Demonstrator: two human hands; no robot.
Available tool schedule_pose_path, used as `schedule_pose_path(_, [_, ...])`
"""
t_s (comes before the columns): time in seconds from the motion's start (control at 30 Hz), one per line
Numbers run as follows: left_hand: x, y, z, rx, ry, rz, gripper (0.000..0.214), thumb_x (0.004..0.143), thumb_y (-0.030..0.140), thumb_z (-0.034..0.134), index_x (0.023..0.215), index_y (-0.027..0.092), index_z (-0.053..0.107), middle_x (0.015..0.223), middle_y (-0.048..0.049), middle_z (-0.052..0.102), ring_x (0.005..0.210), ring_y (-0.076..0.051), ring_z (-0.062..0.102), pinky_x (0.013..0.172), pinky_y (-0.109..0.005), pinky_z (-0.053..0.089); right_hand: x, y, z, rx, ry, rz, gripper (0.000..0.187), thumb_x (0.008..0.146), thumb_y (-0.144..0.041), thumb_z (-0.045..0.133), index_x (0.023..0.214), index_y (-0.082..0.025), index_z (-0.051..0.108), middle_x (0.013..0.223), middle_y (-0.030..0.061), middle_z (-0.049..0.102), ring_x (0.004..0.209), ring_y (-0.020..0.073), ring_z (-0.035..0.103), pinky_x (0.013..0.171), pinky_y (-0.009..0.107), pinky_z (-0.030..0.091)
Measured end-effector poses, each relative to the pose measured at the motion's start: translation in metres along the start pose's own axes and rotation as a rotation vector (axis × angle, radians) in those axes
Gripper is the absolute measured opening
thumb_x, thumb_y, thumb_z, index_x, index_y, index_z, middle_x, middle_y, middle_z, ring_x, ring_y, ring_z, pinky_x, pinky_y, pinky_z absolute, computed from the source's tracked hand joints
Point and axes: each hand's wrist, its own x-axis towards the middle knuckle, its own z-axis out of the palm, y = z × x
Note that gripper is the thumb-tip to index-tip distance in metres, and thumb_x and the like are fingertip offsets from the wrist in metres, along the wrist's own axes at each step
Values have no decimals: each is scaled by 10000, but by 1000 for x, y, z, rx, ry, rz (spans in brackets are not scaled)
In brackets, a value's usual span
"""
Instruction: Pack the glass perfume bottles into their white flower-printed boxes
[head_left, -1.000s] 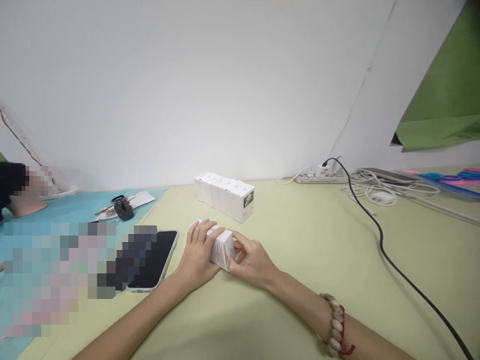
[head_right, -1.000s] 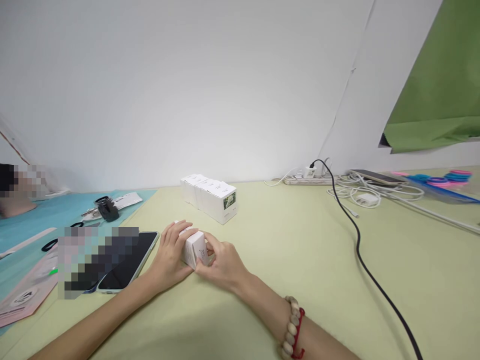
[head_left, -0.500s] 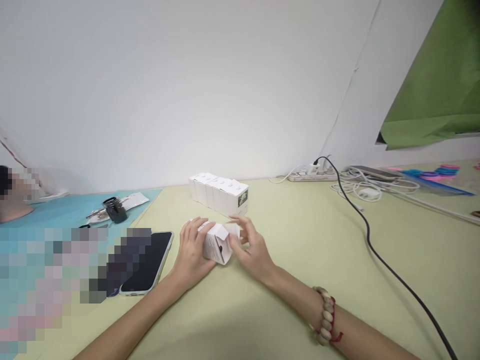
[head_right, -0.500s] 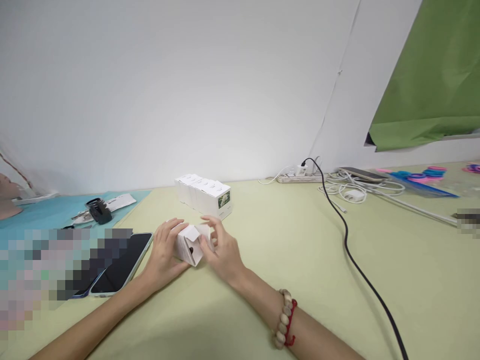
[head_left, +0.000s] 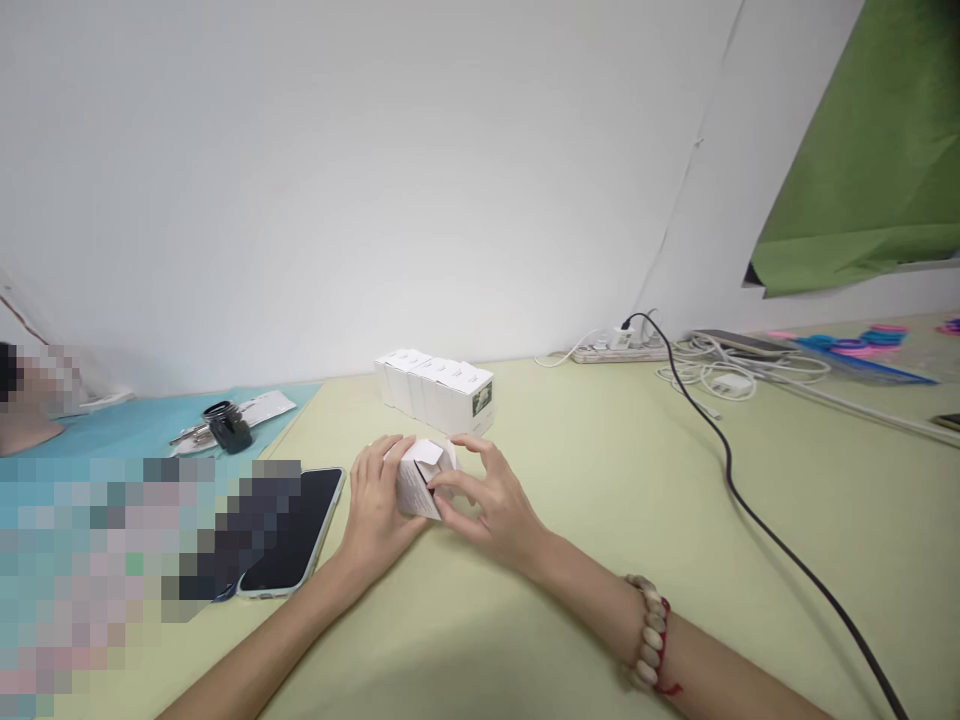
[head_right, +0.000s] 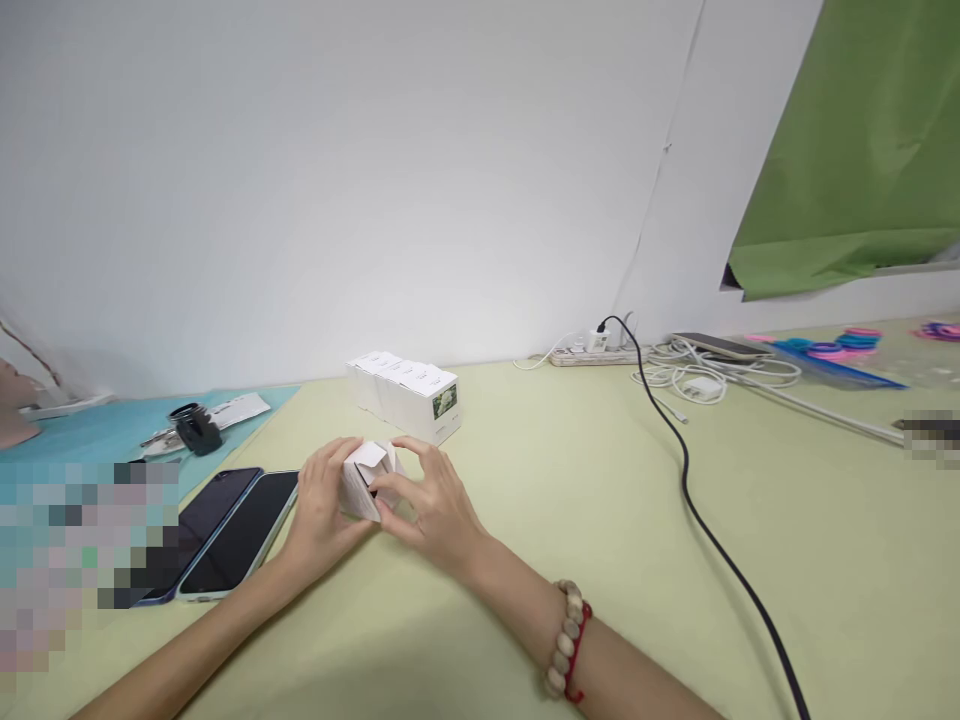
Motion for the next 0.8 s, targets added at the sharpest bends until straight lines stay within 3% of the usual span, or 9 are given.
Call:
schedule_pose_path(0.17, [-1, 4, 2, 16, 3, 34, 619, 680, 234, 594, 1237, 198, 327, 1232, -115, 427, 1192, -268, 355, 984, -446, 281, 0, 3, -2, -81, -32, -20, 135, 698, -144, 576, 795, -226, 620, 1189, 64, 440, 1071, 213, 447, 858, 362, 389])
schedule_pose_path(0.33, [-3, 6, 1, 15, 17, 34, 629, 663, 196, 591, 1236, 192, 331, 1230, -120, 429, 1196, -275, 354, 991, -458, 278, 1, 5, -5, -102, 36, -97, 161, 735, -122, 535, 754, -250, 630, 1185, 33, 460, 1080, 194, 452, 859, 350, 373])
schedule_pose_path(0.57, [-2, 3, -1, 60, 25, 49, 613, 672, 228, 585, 1235, 192, 345, 1222, -114, 453, 1188, -272, 377, 989, -446, 289, 5, 7, -10, -280, -16, -302, 98, 757, -217, 542, 835, -232, 600, 1228, 42, 478, 1133, 192, 440, 975, 394, 292])
schedule_pose_path(0.8, [-1, 1, -3, 108, -13, 83, 615, 688, 259, 583, 1248, 184, 339, 1252, -112, 449, 1211, -261, 365, 1016, -431, 252, 8, 8, -15, -348, -29, -362, 97, 786, -317, 550, 810, -227, 576, 1245, 49, 488, 1150, 200, 440, 974, 404, 276])
